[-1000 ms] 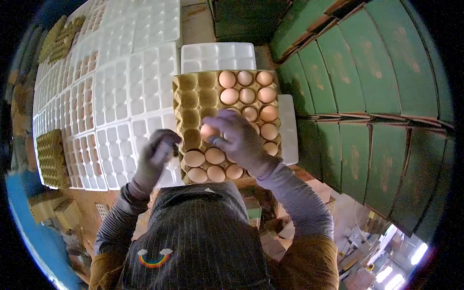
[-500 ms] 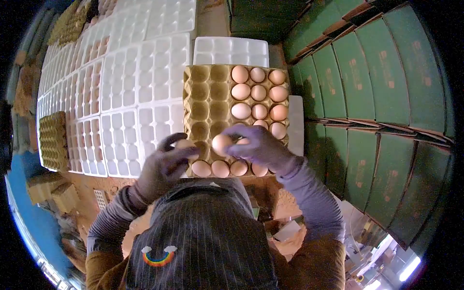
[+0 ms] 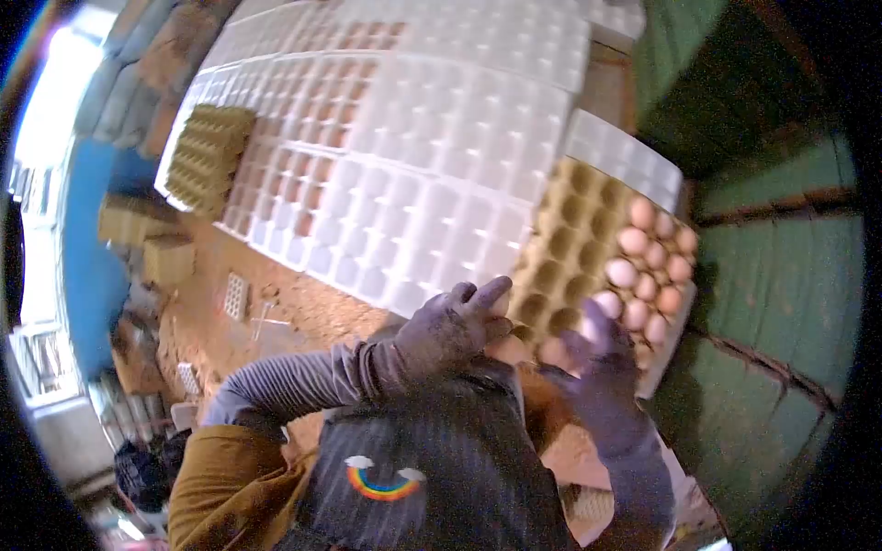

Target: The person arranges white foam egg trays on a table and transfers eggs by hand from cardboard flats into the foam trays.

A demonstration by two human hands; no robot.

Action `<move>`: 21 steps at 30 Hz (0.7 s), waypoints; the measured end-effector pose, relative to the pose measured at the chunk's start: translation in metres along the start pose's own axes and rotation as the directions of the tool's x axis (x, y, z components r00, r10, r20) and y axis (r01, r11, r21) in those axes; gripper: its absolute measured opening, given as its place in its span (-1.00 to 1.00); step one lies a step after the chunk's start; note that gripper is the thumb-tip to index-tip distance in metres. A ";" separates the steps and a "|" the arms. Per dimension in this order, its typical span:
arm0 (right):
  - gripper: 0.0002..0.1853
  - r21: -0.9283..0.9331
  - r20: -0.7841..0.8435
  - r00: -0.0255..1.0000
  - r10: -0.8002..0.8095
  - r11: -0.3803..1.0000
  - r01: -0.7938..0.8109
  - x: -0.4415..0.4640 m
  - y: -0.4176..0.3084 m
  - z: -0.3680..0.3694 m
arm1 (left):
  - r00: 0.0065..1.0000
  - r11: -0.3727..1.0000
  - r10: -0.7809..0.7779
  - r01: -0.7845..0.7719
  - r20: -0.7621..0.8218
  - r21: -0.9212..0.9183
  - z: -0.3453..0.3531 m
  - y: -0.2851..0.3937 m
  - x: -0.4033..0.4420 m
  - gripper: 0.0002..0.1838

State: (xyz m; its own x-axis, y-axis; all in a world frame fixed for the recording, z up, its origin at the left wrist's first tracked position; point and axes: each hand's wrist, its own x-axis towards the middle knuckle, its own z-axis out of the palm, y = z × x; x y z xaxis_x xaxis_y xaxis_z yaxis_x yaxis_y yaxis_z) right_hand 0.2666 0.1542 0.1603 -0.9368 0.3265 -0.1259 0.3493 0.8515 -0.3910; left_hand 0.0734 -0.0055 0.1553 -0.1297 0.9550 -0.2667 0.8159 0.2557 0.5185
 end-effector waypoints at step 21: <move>-0.58 0.361 -0.127 0.964 -0.235 0.894 0.265 0.286 -0.329 0.216 | 0.727 0.876 -0.482 0.406 -0.488 -0.260 -0.047 -0.332 -0.227 -0.60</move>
State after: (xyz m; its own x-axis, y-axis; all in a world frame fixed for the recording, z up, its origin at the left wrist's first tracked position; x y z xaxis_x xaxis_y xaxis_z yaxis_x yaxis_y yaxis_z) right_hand -0.1208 -0.1215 0.0559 -0.9822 0.1669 0.0863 0.0563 0.6998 -0.7121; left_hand -0.1947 -0.2998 0.0821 -0.7629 0.6448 -0.0473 0.5157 0.6510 0.5571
